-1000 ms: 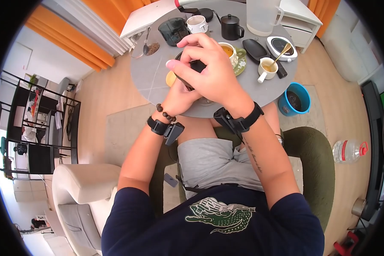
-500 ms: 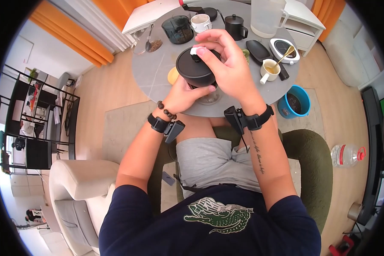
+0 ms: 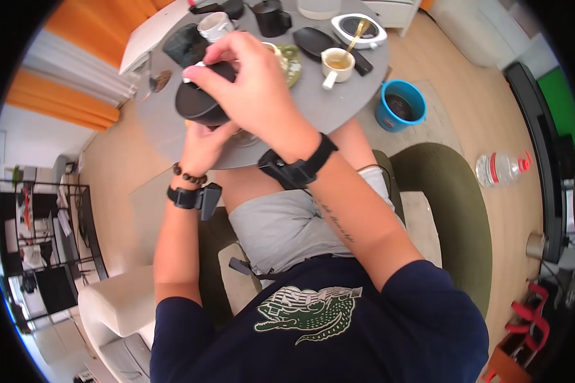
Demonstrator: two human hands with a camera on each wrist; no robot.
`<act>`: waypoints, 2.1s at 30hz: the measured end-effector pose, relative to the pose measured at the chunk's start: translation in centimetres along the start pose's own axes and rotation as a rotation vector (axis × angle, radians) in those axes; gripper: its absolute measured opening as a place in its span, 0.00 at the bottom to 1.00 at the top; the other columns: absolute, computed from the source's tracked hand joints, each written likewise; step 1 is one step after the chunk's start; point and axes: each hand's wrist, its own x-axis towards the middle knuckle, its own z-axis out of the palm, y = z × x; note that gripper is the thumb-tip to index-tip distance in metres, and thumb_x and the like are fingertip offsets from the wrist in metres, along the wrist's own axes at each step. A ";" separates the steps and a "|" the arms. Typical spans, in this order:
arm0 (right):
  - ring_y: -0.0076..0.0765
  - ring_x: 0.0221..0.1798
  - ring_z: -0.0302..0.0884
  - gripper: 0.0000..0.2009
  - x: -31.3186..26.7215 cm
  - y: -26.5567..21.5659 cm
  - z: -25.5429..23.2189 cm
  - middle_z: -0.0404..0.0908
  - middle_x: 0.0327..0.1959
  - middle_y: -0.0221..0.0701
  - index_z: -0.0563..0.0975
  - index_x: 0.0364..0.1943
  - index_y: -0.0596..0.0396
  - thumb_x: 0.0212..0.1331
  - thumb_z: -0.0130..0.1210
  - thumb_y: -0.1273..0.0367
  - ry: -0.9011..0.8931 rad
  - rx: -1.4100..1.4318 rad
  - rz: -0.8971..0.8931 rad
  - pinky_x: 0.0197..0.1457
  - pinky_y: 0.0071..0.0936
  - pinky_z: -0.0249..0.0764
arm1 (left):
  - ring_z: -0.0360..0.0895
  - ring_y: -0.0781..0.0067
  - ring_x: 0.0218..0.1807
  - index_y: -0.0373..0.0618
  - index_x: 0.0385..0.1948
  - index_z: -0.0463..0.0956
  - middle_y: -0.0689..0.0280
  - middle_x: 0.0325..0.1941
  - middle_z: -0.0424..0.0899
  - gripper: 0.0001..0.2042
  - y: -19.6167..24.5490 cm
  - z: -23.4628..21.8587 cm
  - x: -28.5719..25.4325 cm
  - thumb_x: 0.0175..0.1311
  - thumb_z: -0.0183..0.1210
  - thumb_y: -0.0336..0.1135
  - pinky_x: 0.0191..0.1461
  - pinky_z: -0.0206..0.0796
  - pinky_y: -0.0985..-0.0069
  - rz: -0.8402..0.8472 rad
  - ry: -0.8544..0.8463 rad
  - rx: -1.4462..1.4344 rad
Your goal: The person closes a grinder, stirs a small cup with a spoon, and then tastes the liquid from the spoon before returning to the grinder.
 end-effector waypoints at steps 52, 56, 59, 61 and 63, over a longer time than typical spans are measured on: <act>0.43 0.74 0.80 0.27 0.7 -5.1 -3.2 0.84 0.67 0.43 0.76 0.72 0.56 0.70 0.69 0.71 -0.374 -0.174 0.034 0.77 0.42 0.76 | 0.75 0.67 0.77 0.39 0.80 0.62 0.59 0.75 0.79 0.50 2.7 -0.1 0.3 0.56 0.85 0.33 0.81 0.68 0.64 0.197 0.116 -0.013; 0.43 0.73 0.82 0.26 0.3 -4.9 -3.7 0.85 0.67 0.42 0.77 0.71 0.57 0.71 0.69 0.71 -0.326 -0.215 0.015 0.77 0.42 0.75 | 0.80 0.68 0.71 0.37 0.74 0.67 0.58 0.70 0.83 0.45 3.5 -3.3 1.2 0.57 0.86 0.36 0.76 0.73 0.66 0.273 0.253 0.010; 0.43 0.72 0.83 0.25 0.3 -4.7 -5.0 0.86 0.65 0.42 0.77 0.70 0.57 0.71 0.68 0.71 -0.350 -0.290 0.046 0.77 0.43 0.75 | 0.85 0.69 0.63 0.35 0.66 0.72 0.58 0.64 0.87 0.41 2.8 -7.4 1.9 0.55 0.88 0.40 0.69 0.78 0.68 0.268 0.412 0.051; 0.43 0.72 0.83 0.24 0.3 -4.4 -5.8 0.87 0.65 0.42 0.78 0.70 0.57 0.72 0.68 0.71 -0.360 -0.327 0.046 0.77 0.42 0.75 | 0.85 0.68 0.62 0.36 0.63 0.73 0.58 0.62 0.88 0.38 2.4 -9.5 2.0 0.55 0.87 0.39 0.67 0.80 0.67 0.372 0.688 0.153; 0.43 0.72 0.83 0.24 0.6 -4.3 -6.6 0.87 0.64 0.42 0.78 0.70 0.57 0.72 0.67 0.71 -0.373 -0.362 0.044 0.77 0.42 0.75 | 0.86 0.68 0.61 0.37 0.62 0.73 0.58 0.61 0.88 0.37 2.0 -10.9 1.9 0.55 0.87 0.38 0.65 0.80 0.66 0.388 0.751 0.172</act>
